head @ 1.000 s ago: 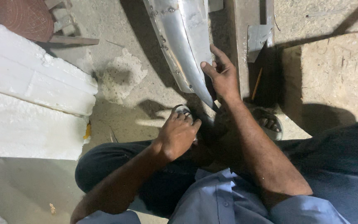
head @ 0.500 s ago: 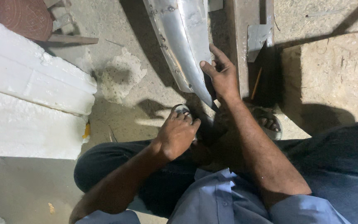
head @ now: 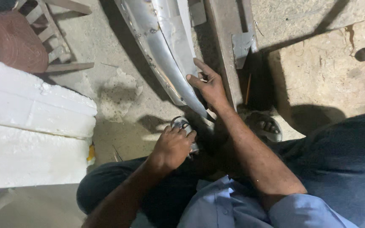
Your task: The person sits on the workshop floor holding a large curved metal object and fits a flat metal strip against its edge. They place the strip on a wooden block and hammer it with a mallet, then reposition the strip and the curved metal piece, repeating the fitting and hammering.
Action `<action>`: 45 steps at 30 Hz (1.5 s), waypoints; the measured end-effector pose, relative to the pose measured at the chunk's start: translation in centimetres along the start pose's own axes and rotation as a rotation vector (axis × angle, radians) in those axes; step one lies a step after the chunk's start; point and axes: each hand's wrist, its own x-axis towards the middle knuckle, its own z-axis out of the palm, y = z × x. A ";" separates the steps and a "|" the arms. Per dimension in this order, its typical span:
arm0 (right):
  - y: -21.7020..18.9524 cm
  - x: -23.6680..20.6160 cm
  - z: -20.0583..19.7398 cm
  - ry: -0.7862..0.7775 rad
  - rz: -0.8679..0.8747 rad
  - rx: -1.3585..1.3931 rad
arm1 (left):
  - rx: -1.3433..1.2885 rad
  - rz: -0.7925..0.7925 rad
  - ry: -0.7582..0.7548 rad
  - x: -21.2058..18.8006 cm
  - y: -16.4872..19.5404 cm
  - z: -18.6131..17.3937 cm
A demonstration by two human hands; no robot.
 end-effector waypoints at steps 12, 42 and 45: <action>0.0 0.5 -2.2 0.038 -0.121 -0.121 | -0.100 0.026 0.054 3.6 0.5 0.3; 0.5 -0.5 -0.1 0.007 -0.128 -0.028 | 0.005 0.003 0.041 1.1 -0.2 0.8; 0.4 -0.5 0.0 0.017 -0.095 -0.031 | 0.001 -0.006 0.060 1.1 0.0 0.9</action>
